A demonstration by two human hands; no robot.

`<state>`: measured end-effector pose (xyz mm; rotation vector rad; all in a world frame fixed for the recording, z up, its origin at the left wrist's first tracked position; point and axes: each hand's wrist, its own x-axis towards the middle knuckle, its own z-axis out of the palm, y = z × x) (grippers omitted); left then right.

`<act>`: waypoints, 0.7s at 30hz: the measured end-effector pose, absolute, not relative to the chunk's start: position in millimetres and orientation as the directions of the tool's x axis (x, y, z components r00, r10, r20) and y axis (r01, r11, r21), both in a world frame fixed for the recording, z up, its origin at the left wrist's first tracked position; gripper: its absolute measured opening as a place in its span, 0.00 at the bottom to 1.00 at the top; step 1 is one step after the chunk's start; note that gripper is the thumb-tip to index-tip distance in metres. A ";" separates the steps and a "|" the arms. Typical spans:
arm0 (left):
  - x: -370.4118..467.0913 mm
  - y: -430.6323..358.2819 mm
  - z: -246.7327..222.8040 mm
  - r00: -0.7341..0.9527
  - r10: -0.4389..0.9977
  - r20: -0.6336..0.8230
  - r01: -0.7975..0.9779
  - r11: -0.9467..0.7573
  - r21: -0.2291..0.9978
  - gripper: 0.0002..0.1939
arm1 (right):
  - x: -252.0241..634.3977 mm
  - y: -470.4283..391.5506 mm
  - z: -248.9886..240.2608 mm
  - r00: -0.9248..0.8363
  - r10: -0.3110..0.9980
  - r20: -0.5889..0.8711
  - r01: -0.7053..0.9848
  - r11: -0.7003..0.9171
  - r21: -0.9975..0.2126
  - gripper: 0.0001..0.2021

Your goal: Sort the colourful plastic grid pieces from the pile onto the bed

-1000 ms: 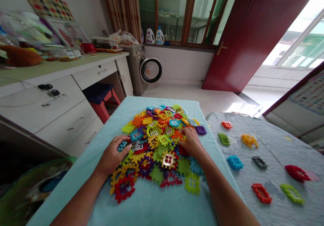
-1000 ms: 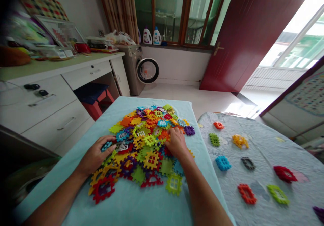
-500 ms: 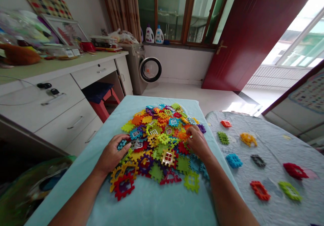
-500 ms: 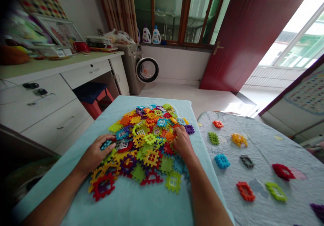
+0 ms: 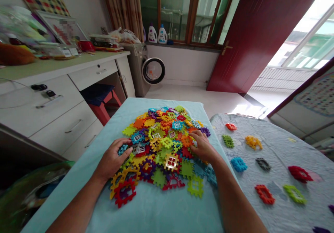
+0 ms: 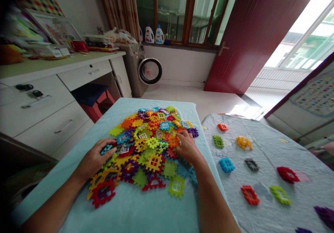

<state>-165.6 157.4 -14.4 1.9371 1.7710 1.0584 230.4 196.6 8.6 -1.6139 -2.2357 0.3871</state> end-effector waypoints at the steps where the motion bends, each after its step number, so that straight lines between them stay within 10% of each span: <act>1: -165.8 157.6 -14.8 -0.037 0.950 0.309 0.721 -0.189 0.666 0.23 | 230.1 197.3 9.1 -0.286 0.953 0.102 0.857 0.303 -0.418 0.28; 21: -168.7 157.5 -16.1 -0.034 0.952 0.305 0.731 -0.184 0.657 0.24 | 226.9 192.4 16.5 -0.376 0.924 0.075 0.814 0.368 -0.451 0.31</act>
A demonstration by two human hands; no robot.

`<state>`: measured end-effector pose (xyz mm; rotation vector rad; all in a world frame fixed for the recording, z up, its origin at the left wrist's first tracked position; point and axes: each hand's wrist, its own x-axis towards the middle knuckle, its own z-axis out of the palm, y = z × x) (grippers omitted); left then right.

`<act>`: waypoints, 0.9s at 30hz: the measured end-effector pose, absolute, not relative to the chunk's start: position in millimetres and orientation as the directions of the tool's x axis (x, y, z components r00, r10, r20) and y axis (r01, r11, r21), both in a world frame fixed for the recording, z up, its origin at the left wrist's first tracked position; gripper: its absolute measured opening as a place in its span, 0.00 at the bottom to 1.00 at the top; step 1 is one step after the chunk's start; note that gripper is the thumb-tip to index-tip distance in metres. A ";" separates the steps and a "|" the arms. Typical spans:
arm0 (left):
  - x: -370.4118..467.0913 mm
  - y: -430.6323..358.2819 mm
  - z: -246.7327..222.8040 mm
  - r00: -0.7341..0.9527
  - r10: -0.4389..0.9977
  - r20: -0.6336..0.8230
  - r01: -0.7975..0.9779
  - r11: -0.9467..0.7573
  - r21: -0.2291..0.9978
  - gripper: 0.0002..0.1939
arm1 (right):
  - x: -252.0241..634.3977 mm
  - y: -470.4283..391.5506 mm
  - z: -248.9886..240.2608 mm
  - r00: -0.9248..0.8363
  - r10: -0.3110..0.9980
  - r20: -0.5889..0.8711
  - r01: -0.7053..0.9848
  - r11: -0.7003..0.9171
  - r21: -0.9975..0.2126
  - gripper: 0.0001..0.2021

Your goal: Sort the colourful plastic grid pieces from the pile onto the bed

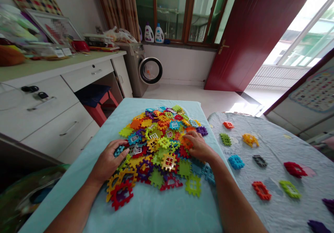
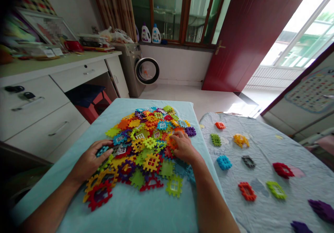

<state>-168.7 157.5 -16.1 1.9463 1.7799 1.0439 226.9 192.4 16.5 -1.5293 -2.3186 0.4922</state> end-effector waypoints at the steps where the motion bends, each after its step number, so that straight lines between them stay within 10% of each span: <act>1: -168.9 157.6 -16.3 -0.033 0.952 0.305 0.733 -0.184 0.655 0.24 | 226.1 191.7 17.4 -0.371 0.925 0.077 0.819 0.365 -0.442 0.30; 27: -164.8 155.4 -2.1 -0.245 0.912 0.328 0.743 -0.041 0.668 0.24 | 243.0 168.6 41.6 -0.117 0.878 0.464 0.668 0.416 -0.617 0.22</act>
